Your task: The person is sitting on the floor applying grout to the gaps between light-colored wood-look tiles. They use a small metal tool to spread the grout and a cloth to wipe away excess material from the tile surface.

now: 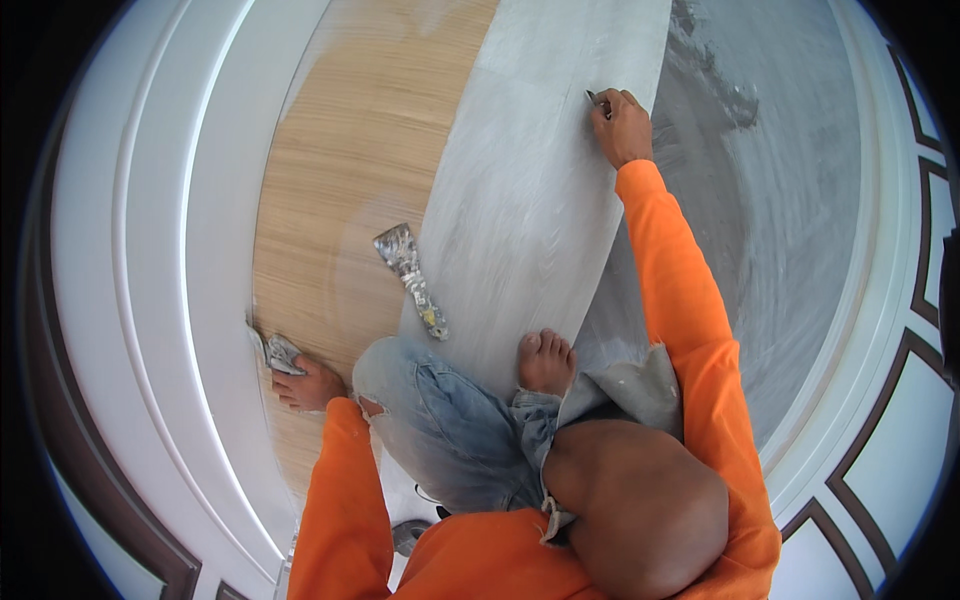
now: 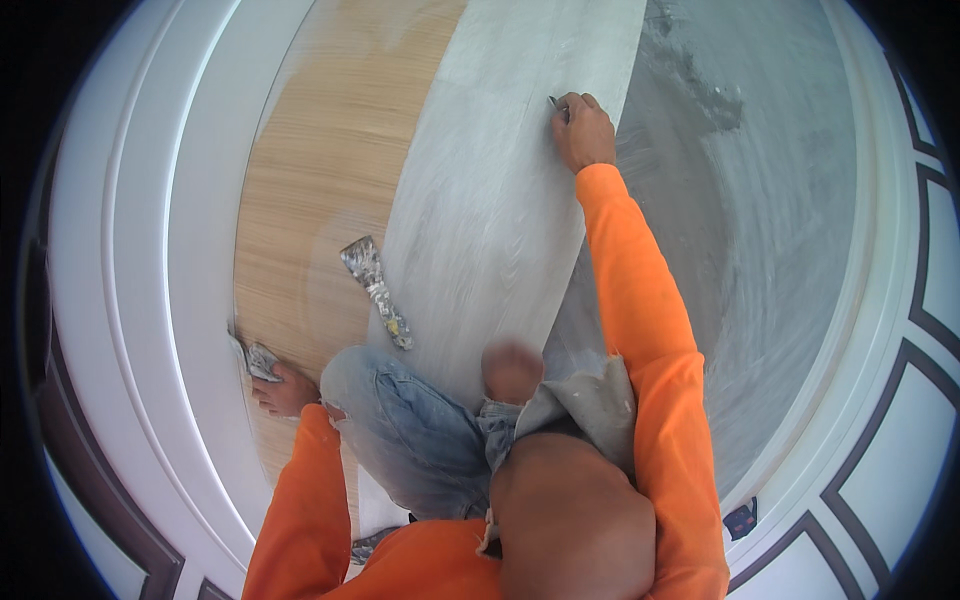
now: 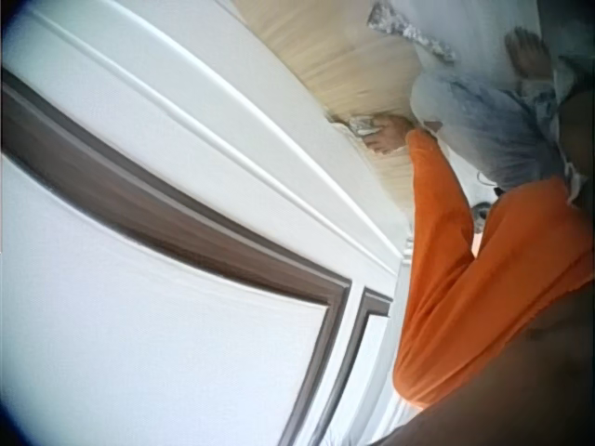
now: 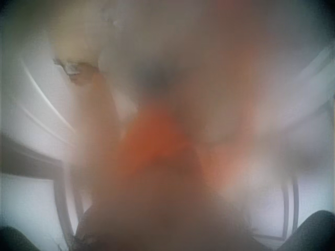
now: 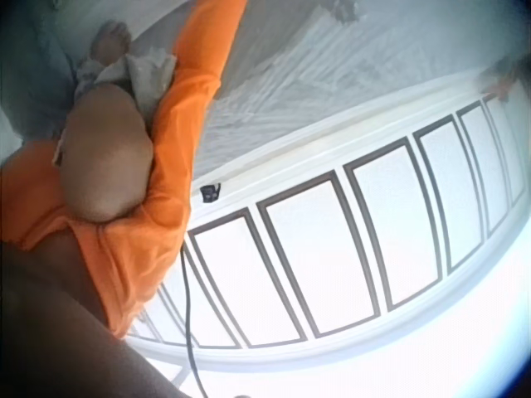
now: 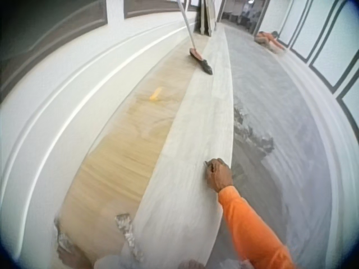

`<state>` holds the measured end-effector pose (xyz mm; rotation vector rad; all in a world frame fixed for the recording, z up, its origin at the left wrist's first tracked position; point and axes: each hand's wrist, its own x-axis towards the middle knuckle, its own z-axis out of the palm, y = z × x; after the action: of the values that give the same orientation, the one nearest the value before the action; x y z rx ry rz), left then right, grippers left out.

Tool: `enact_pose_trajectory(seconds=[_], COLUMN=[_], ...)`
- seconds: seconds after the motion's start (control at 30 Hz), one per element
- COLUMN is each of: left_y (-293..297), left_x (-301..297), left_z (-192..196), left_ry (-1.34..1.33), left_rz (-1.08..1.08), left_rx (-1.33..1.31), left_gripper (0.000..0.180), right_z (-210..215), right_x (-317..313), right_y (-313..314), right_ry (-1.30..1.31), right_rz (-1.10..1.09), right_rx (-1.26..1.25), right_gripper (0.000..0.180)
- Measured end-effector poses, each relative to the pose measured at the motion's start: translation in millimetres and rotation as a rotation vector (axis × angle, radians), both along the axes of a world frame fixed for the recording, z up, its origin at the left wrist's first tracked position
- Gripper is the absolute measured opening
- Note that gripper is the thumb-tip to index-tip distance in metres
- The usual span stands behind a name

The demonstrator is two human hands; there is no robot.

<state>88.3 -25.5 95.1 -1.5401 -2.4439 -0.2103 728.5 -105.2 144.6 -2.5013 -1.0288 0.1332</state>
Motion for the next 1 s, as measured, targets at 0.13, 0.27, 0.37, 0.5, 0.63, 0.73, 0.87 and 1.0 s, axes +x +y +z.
enact_pose_trajectory(seconds=[0.13,0.27,0.37,0.5,0.63,0.73,0.87,1.0], left_y=[-2.8,-2.0,-3.4,-1.2,0.5,-0.6,-3.2,-2.3], left_x=[2.6,-3.2,-4.7,-8.4,-16.7,-15.6,-24.5,-22.2], left_z=[-1.0,-4.9,-5.1,-6.6,-11.6,-12.4,-9.7,-11.6], left_ry=[0.021,0.057,0.062,0.031,0.062,0.085,0.095,0.067], left_rz=[-0.003,-0.036,-0.046,-0.014,-0.039,-0.078,-0.055,-0.091], left_rx=[0.027,0.062,0.052,0.003,0.005,0.023,-0.028,0.023], left_gripper=[0.067,0.067,0.067,0.073,0.071,0.069,0.070,0.070], right_z=[1.7,6.0,7.5,6.8,-0.8,-7.1,0.3,-4.9], right_x=[34.8,63.9,84.2,112.5,128.0,122.6,125.6,126.2], right_y=[6.2,18.0,33.2,56.9,69.5,60.0,62.1,53.5], right_ry=[-0.023,-0.018,-0.038,-0.107,-0.180,-0.185,-0.134,-0.186], right_rz=[-0.091,-0.067,-0.023,0.024,0.041,0.149,0.123,0.175], right_rx=[0.009,-0.026,-0.041,-0.064,-0.084,-0.070,-0.086,-0.100], right_gripper=[0.025,0.024,0.025,0.026,0.026,0.026,0.025,0.024])
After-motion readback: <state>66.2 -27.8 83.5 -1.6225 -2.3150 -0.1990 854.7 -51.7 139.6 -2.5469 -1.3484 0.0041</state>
